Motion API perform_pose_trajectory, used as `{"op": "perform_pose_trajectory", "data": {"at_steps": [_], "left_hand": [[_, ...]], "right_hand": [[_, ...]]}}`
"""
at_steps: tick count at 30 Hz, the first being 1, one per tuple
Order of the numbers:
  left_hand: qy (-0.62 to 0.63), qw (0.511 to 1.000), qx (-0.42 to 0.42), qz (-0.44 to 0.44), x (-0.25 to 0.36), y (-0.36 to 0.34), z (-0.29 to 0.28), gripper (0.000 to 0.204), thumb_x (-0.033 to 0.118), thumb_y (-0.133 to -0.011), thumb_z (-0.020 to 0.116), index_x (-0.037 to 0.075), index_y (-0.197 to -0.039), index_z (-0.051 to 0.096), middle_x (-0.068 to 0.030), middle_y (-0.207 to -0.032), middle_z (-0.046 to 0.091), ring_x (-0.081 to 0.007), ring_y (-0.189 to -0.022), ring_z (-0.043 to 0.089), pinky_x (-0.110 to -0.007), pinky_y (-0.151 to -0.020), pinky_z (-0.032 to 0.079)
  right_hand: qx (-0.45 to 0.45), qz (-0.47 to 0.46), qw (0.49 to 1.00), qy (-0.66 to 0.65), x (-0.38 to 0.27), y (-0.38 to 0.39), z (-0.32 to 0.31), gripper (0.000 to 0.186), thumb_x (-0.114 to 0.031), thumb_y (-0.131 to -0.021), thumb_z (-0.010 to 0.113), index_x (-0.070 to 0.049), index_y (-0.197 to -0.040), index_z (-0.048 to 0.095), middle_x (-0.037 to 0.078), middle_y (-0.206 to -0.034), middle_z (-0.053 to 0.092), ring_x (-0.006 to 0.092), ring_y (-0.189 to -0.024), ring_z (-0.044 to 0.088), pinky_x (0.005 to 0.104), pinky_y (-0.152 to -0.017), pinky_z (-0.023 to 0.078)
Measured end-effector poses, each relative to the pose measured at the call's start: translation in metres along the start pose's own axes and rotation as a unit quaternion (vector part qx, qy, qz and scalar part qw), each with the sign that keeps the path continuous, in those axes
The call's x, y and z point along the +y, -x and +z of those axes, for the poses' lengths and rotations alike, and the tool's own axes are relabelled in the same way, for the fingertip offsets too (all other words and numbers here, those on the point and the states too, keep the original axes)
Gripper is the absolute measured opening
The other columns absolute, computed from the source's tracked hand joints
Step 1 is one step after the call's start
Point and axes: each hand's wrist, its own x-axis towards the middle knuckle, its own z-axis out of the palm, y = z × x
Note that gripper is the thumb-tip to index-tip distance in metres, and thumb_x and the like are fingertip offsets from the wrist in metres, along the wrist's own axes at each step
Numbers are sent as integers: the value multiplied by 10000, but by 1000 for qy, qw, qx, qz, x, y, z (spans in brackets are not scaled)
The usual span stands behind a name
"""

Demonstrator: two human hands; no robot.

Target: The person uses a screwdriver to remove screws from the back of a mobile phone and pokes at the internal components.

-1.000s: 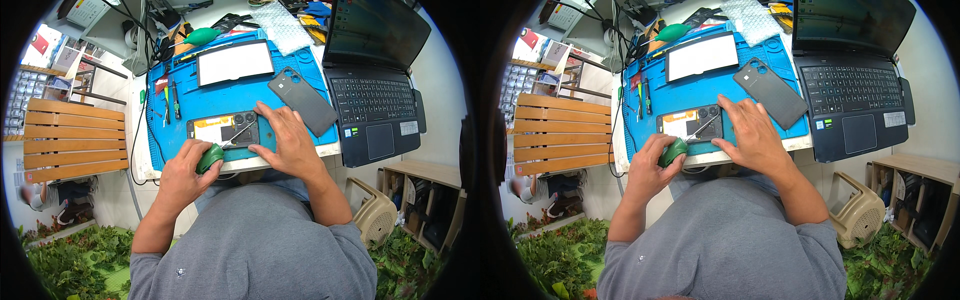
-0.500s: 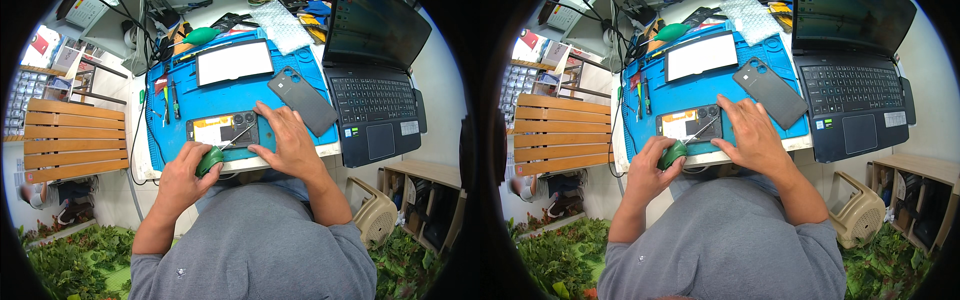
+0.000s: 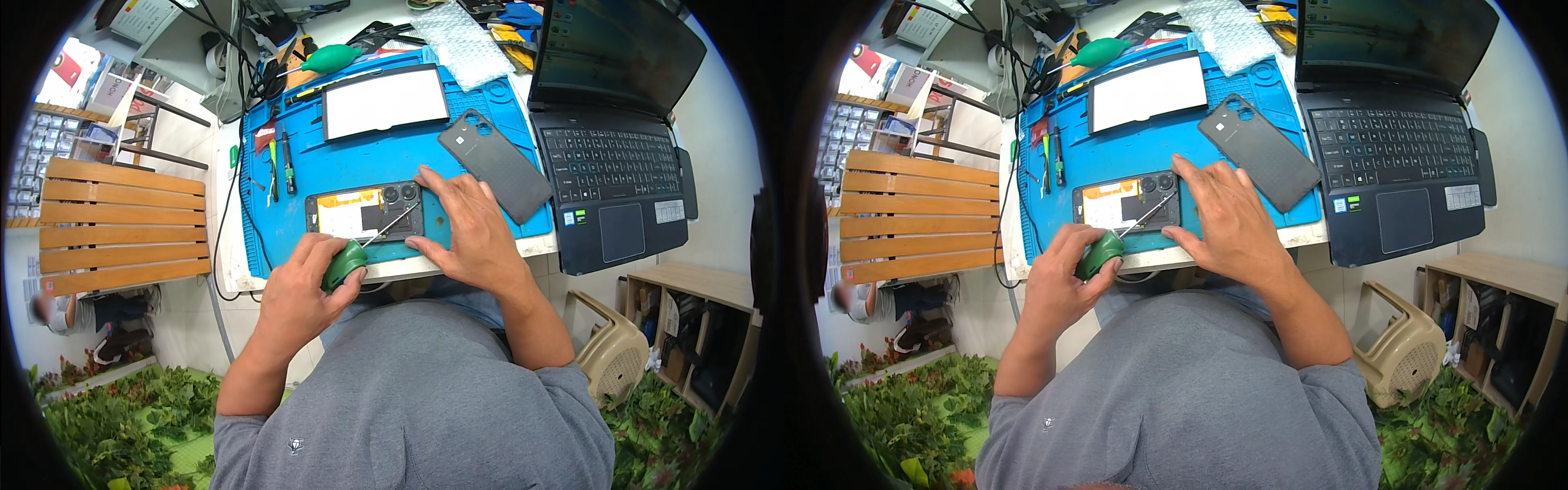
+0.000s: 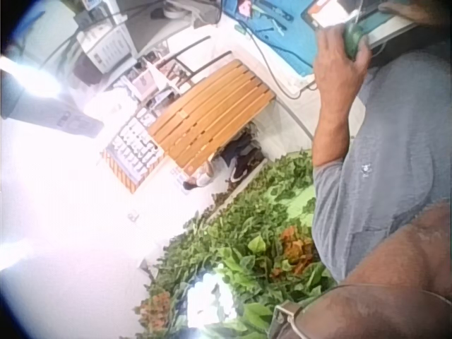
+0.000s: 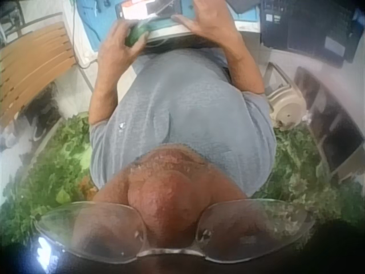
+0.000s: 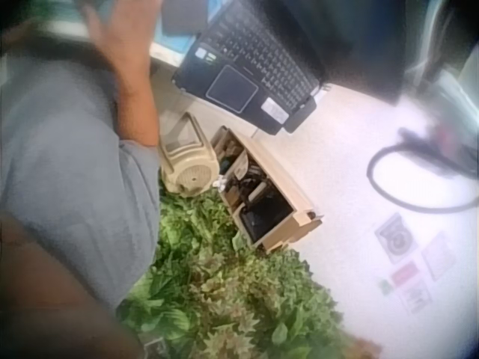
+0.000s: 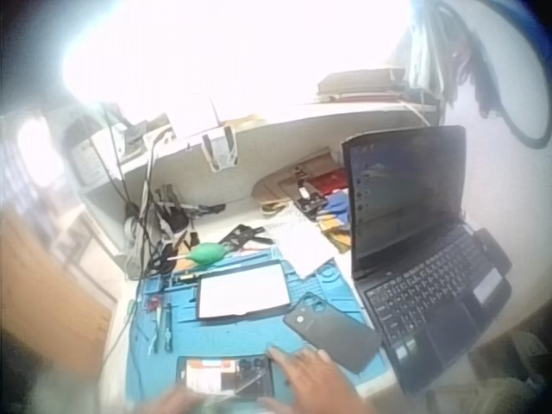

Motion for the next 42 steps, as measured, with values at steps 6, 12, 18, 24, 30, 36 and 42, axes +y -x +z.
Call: {"op": "perform_pose_trajectory", "data": {"at_steps": [6, 12, 18, 24, 30, 36, 42], "left_hand": [[-9, 1000, 4, 0, 2, -1, -1, 374, 222, -992, 946, 40, -1279, 791, -137, -1215, 798, -319, -976, 846, -408, -782, 701], [-21, 1000, 5, 5, 4, -4, -1, 373, 224, -990, 946, 41, -1275, 789, -140, -1216, 796, -327, -963, 843, -414, -768, 691], [-28, 1000, 12, 5, 5, -4, 1, 386, 226, -987, 948, 44, -1285, 782, -141, -1217, 793, -335, -960, 837, -422, -769, 682], [-21, 1000, 1, 2, 7, 1, -2, 384, 234, -993, 943, 45, -1287, 784, -135, -1218, 795, -336, -967, 843, -425, -777, 682], [-50, 998, 0, 36, 8, -1, -3, 401, 276, -1021, 911, 32, -1302, 764, -133, -1241, 764, -330, -874, 840, -439, -716, 695], [-88, 995, -7, 46, 15, -2, -9, 402, 269, -1027, 905, 24, -1309, 758, -132, -1247, 758, -339, -874, 840, -449, -710, 696], [-78, 997, -3, 19, 17, -3, -7, 405, 263, -1001, 934, 58, -1315, 784, -119, -1258, 785, -343, -942, 840, -446, -766, 675]], "right_hand": [[-6, 4, 1000, -9, -2, 0, -2, 991, -293, -881, 1021, 36, -1687, 547, 183, -1371, 767, 339, -1228, 676, 487, -1071, 507], [-9, 7, 1000, -11, -3, -1, -3, 986, -288, -883, 1020, 35, -1685, 547, 189, -1381, 766, 340, -1237, 676, 487, -1072, 505], [-7, 4, 1000, -10, -2, 0, -2, 988, -285, -880, 1021, 36, -1684, 546, 192, -1376, 767, 343, -1244, 676, 491, -1077, 506], [-4, 1, 1000, -5, -2, -1, -2, 987, -284, -873, 1022, 34, -1679, 550, 190, -1368, 765, 349, -1236, 674, 491, -1078, 507], [-3, -3, 1000, 0, -2, -1, -3, 981, -287, -877, 1018, 29, -1680, 551, 184, -1362, 761, 348, -1224, 670, 489, -1080, 508], [-3, -1, 1000, -4, -3, 0, -3, 982, -294, -883, 1014, 30, -1684, 546, 178, -1363, 760, 346, -1224, 668, 491, -1082, 507], [1, -5, 1000, -5, -2, 0, -2, 980, -293, -886, 1013, 32, -1685, 547, 183, -1372, 759, 348, -1234, 669, 493, -1088, 506]]}}
